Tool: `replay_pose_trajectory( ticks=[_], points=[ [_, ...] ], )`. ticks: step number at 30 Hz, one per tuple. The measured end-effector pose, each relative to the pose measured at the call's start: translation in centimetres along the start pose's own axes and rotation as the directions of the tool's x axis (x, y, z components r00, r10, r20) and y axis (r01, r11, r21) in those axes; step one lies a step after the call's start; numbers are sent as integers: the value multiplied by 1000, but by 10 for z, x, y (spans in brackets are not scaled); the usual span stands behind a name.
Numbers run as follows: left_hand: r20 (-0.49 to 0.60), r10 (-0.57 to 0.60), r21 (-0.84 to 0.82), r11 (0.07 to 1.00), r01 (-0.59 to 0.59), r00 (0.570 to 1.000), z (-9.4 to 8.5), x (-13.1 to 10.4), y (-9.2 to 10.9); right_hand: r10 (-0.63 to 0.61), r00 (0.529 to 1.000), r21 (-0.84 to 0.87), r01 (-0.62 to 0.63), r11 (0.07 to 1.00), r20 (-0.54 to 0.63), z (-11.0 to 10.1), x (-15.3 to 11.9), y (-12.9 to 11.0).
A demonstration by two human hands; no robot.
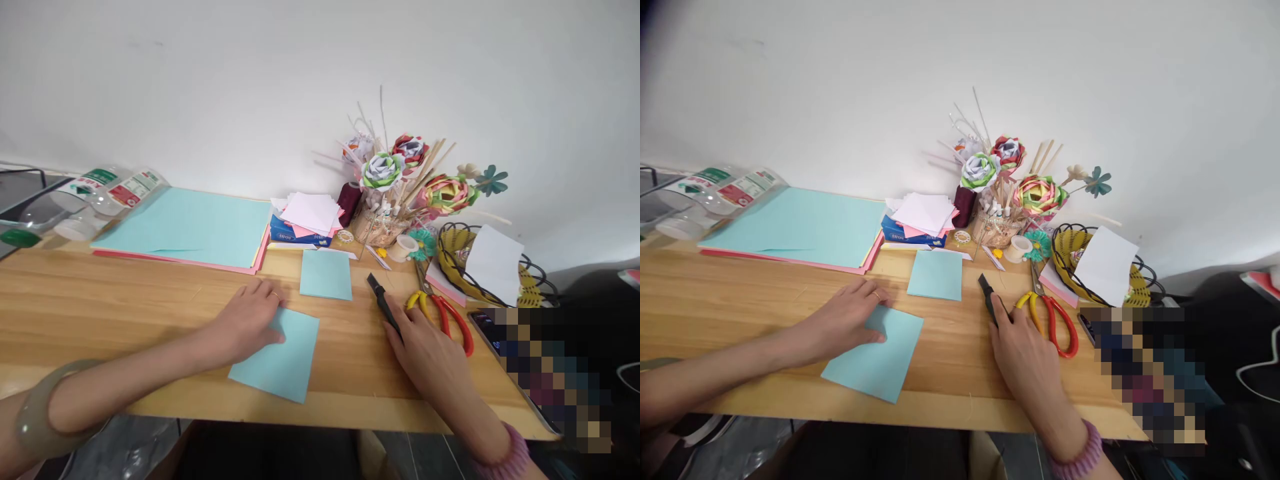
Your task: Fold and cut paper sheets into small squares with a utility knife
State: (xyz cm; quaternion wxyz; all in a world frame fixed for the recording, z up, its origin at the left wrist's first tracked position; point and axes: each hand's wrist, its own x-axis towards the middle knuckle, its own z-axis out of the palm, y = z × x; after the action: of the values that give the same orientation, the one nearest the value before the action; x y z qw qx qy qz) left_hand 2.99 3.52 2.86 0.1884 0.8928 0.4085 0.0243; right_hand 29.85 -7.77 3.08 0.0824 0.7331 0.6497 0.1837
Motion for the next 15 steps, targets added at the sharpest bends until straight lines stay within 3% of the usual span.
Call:
replay_pose_trajectory(
  ticks=[3, 9, 15],
  points=[
    [88, -12, 36, 999, 9, 996, -7, 2, 3, -14, 1000, 0, 14, 1000, -20, 0, 15, 0],
    [114, -70, 75, 995, 62, 991, -10, 1, 7, -45, 997, 84, 51, 995, -70, -8, 29, -4],
    [233, -15, 62, 998, 1, 972, -21, 7, 13, 9, 1000, 283, -16, 959, 26, -17, 62, -40]
  ],
)
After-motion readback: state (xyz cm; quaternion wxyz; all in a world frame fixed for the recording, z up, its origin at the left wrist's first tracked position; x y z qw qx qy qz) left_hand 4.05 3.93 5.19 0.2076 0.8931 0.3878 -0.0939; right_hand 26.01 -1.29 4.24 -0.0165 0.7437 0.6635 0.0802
